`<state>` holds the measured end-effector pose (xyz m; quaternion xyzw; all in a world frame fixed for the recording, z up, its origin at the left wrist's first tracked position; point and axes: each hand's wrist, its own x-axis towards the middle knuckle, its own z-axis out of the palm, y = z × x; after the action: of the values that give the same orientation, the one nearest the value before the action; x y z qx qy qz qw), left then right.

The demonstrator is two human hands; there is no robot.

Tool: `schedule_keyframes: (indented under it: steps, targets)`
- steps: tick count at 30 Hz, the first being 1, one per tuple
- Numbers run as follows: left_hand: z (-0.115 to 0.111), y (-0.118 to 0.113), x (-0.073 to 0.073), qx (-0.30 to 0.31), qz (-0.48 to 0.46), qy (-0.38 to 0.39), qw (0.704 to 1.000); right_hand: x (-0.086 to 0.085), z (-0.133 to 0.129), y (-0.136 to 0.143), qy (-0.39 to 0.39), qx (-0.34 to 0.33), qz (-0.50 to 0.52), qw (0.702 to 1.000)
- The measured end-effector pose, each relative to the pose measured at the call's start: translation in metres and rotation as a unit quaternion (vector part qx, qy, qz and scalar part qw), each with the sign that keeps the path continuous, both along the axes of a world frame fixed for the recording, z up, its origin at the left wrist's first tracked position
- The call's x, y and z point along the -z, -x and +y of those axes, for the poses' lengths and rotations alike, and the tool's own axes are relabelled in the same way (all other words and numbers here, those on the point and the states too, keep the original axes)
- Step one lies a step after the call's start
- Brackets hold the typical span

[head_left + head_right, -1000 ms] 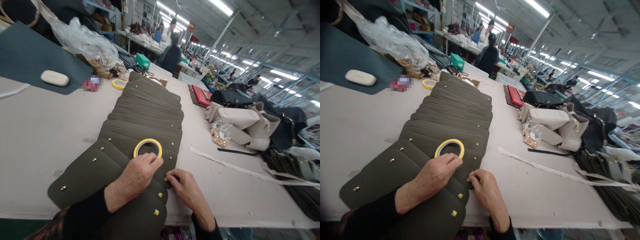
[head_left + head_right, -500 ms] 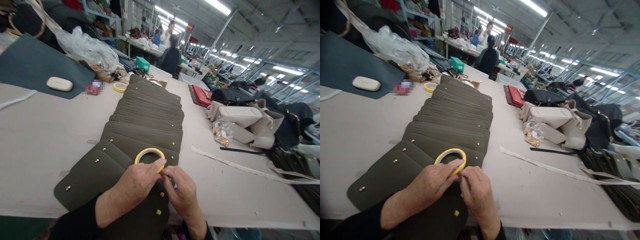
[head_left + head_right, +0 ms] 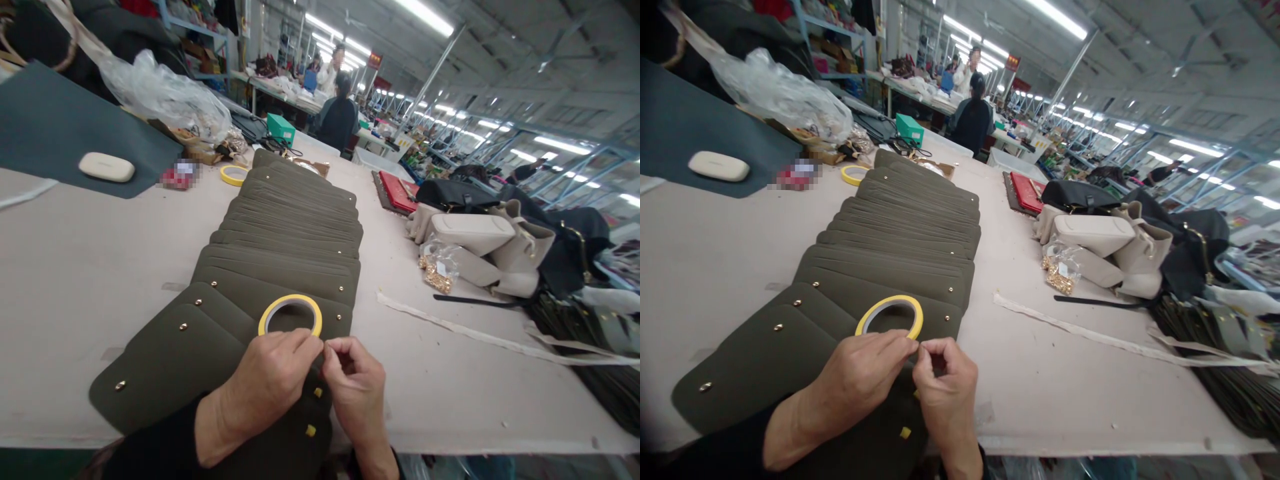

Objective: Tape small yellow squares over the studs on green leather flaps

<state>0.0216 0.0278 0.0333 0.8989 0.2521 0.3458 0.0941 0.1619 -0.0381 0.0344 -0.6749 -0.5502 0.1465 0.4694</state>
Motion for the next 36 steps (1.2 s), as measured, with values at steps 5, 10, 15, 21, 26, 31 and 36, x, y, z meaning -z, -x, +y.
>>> schedule_keyframes:
  steps: [5,10,15,21,26,31,36]
  targets:
    - [0.004,-0.007,0.005,-0.003,-0.053,-0.016,0.998,0.008,0.008,-0.003,0.069,0.006,0.155,0.985]
    - [0.001,-0.008,0.007,-0.002,-0.057,-0.021,0.998,0.020,0.020,-0.031,0.089,0.090,0.220,0.967]
    - [0.004,-0.015,0.018,-0.022,0.102,-0.002,0.995,0.019,0.022,-0.053,0.116,0.055,0.222,0.967]
    - [0.004,-0.017,0.027,-0.008,0.183,0.023,0.983,0.027,0.030,-0.050,0.106,0.034,0.042,0.993]
    - [0.004,-0.017,0.026,-0.007,0.194,0.040,0.980,0.032,0.038,-0.049,0.072,0.028,-0.103,0.992]
    - [0.004,-0.018,0.027,-0.006,0.203,0.055,0.978,0.031,0.039,-0.051,0.061,0.042,-0.159,0.984]
    - [0.004,-0.016,0.026,0.007,0.194,0.059,0.979,0.032,0.028,-0.062,-0.024,0.028,-0.221,0.975]
